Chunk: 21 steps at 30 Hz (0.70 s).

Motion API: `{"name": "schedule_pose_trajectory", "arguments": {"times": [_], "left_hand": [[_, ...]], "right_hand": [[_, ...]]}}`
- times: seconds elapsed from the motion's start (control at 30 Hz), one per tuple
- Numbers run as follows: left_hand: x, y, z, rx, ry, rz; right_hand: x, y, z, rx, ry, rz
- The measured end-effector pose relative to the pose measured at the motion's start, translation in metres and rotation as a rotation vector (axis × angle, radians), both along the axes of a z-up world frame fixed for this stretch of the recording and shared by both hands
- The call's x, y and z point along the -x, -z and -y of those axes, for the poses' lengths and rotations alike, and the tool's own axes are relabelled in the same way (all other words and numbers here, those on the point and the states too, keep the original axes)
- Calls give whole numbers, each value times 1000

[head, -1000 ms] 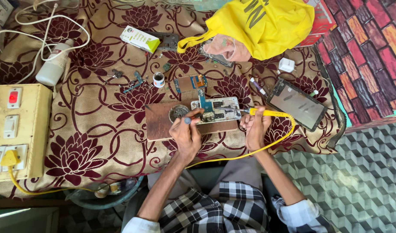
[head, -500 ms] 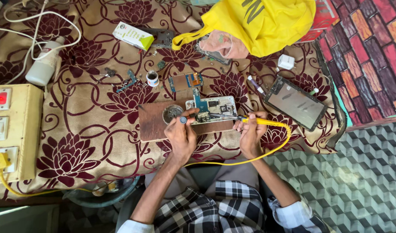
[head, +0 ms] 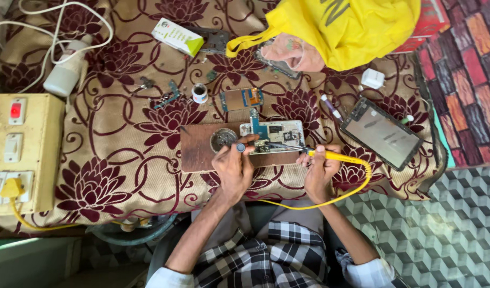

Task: The person solders a circuit board using a soldering iron and solder wire. They repeatedly apply heat and solder to various points on the board while holding it steady with the other hand. The board is placed on a wooden stand on a patterned tablecloth.

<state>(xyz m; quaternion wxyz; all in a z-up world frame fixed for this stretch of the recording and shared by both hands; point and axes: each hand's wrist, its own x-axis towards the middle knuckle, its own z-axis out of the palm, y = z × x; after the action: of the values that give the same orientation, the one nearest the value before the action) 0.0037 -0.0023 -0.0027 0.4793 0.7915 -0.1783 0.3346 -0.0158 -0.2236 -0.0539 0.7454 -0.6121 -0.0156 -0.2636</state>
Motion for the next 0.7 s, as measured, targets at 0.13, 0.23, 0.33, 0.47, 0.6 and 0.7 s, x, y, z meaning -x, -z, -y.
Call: {"name": "schedule_pose_trajectory", "arguments": {"times": [0.13,0.23,0.33,0.47,0.6,0.7], "left_hand": [[0,-3,-3,-24,6,-32],[2,-2,-2,-26,29,2],[1,0,-3,-20,15,-6],[4,-3,-7,-39,22,-5],[0,-11,-3,-41,-23,-7],[0,-11,1,-8,-63,-73]], "right_hand": [[-4,-3,-2,-67,14,-26],[-3,-6,0,-84,5,-34],[-3,-5,0,-127,-13,-29],[-2,-3,1,-88,9,-35],[-4,-2,1,-110,-5,-54],[-3,3,1,-118,25,-48]]}}
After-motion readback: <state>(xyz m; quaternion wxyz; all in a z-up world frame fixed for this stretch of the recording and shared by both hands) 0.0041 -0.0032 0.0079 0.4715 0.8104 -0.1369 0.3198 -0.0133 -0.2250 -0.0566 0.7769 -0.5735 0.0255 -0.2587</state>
